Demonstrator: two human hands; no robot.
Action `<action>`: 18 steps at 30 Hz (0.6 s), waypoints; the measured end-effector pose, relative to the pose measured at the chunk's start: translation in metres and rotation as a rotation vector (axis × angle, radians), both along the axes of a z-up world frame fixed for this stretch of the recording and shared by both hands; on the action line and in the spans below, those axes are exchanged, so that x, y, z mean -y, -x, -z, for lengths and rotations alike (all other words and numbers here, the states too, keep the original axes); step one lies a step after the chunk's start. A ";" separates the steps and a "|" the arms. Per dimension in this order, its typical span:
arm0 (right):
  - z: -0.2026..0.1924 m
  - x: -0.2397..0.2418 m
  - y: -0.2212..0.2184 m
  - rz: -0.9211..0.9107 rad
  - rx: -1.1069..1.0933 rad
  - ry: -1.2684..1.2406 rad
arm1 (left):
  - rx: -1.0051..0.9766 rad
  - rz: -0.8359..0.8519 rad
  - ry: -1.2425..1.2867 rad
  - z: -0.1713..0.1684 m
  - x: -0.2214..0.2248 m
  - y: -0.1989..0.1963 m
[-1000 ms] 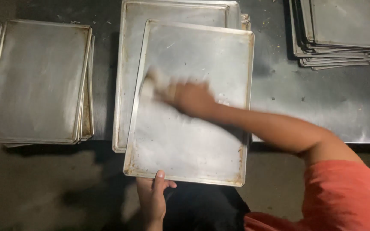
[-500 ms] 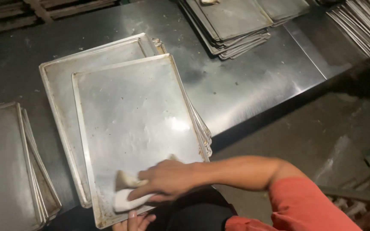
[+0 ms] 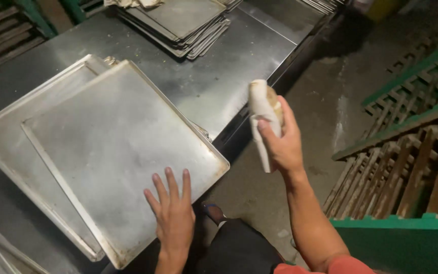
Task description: The recorder uses a cloth to wipe down and clean metal baking trays on a stainless steel work table.
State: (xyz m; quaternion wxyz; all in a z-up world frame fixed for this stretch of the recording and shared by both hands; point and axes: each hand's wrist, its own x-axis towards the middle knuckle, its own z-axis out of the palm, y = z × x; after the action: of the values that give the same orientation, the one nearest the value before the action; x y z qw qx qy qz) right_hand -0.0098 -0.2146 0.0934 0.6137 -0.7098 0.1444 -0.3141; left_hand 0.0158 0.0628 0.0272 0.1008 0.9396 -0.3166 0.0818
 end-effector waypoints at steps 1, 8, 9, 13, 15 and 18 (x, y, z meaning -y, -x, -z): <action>-0.001 0.003 0.006 0.068 0.025 -0.035 | 0.072 -0.006 0.116 -0.005 -0.003 -0.004; -0.025 -0.058 -0.010 0.110 0.165 0.351 | 0.457 -0.529 0.010 0.227 -0.137 -0.025; -0.032 -0.082 -0.018 -0.084 0.193 0.452 | 0.336 -0.520 0.332 0.243 -0.151 -0.010; -0.011 -0.184 -0.018 -0.732 0.086 0.905 | -0.215 -0.391 1.570 0.022 -0.071 0.034; -0.002 -0.197 -0.024 -0.793 0.012 0.974 | -0.483 -0.292 2.168 0.006 -0.046 0.016; 0.018 -0.203 -0.060 -0.907 -0.159 1.041 | -0.562 -0.395 2.444 0.033 -0.047 0.031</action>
State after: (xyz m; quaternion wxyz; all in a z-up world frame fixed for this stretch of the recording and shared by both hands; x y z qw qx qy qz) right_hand 0.0504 -0.0112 0.0753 0.2515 -0.9230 -0.2911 -0.0020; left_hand -0.0154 0.1100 -0.0059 0.9485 0.2505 0.1421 0.1317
